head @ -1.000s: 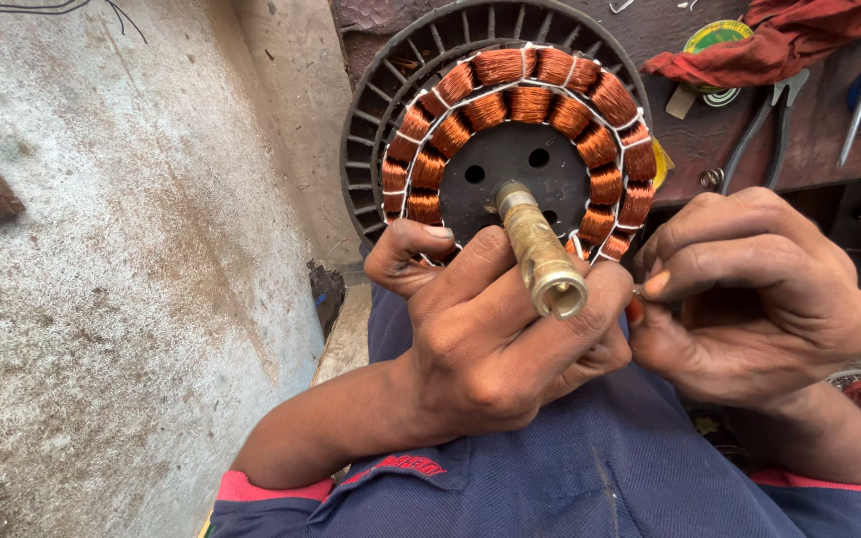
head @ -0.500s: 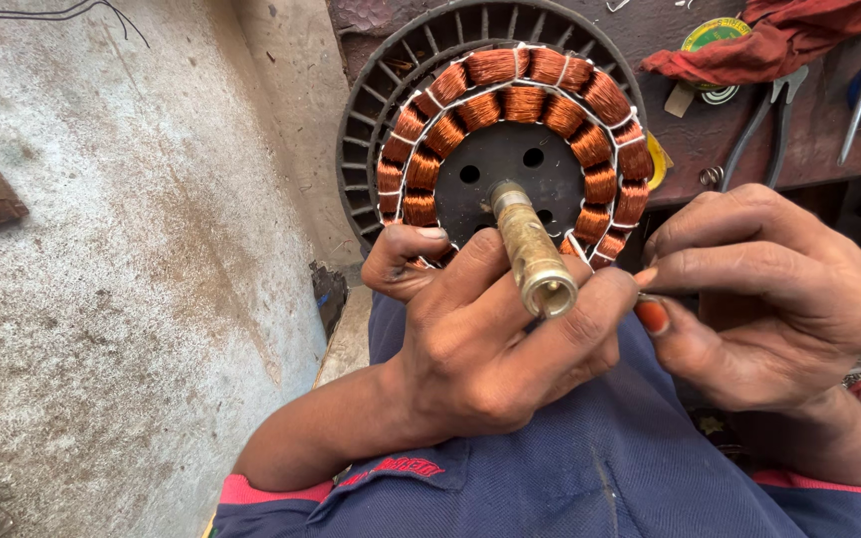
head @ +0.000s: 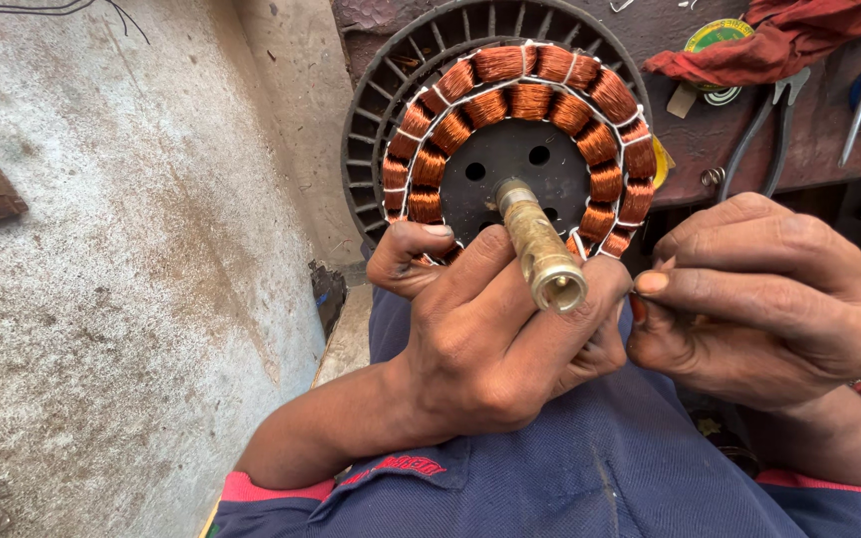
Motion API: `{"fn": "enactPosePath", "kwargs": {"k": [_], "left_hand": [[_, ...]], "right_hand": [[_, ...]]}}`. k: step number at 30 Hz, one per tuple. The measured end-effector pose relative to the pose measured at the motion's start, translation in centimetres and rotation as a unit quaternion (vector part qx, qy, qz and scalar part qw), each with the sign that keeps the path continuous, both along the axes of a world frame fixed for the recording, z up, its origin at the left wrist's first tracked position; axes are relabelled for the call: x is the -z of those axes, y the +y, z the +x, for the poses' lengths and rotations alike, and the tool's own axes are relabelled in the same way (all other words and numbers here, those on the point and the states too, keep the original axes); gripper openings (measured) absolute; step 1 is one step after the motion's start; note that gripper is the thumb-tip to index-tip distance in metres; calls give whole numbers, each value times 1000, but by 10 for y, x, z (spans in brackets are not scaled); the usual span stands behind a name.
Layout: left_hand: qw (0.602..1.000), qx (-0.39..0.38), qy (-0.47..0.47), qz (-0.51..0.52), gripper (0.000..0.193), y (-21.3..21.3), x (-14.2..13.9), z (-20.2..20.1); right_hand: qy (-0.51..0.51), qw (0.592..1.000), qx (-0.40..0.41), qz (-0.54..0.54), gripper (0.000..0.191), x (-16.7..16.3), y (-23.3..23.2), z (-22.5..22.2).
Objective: The person uses yellow-handled shears to trim white binding strings on a motor stator. They then use their fingers to pull and adjust the remaining string ends around the copper windings.
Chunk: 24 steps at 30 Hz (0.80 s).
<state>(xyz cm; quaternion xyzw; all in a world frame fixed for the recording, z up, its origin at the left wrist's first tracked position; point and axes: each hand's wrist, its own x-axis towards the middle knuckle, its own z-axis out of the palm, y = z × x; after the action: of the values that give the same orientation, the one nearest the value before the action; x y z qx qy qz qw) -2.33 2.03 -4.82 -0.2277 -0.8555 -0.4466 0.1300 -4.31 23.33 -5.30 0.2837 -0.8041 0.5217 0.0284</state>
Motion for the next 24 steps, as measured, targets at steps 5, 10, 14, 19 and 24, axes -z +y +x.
{"fn": "enactPosePath", "kwargs": {"k": [5,10,14,19,24], "left_hand": [[999,5,22,-30,27,-5,-3,-2],[999,6,18,-44,27,-8,-5,-2],[999,17,2,-30,29,-7,-3,-1],[999,20,7,-34,30,-9,-2,1],[999,41,9,-32,32,-12,-2,0]], "right_hand": [[-104,994,33,3,24,-3,4,4],[-209,975,49,-54,22,-3,10,10],[-305,943,51,-123,21,2,12,11],[-335,930,36,-146,19,3,13,12],[-324,937,27,-127,18,1,13,11]]}}
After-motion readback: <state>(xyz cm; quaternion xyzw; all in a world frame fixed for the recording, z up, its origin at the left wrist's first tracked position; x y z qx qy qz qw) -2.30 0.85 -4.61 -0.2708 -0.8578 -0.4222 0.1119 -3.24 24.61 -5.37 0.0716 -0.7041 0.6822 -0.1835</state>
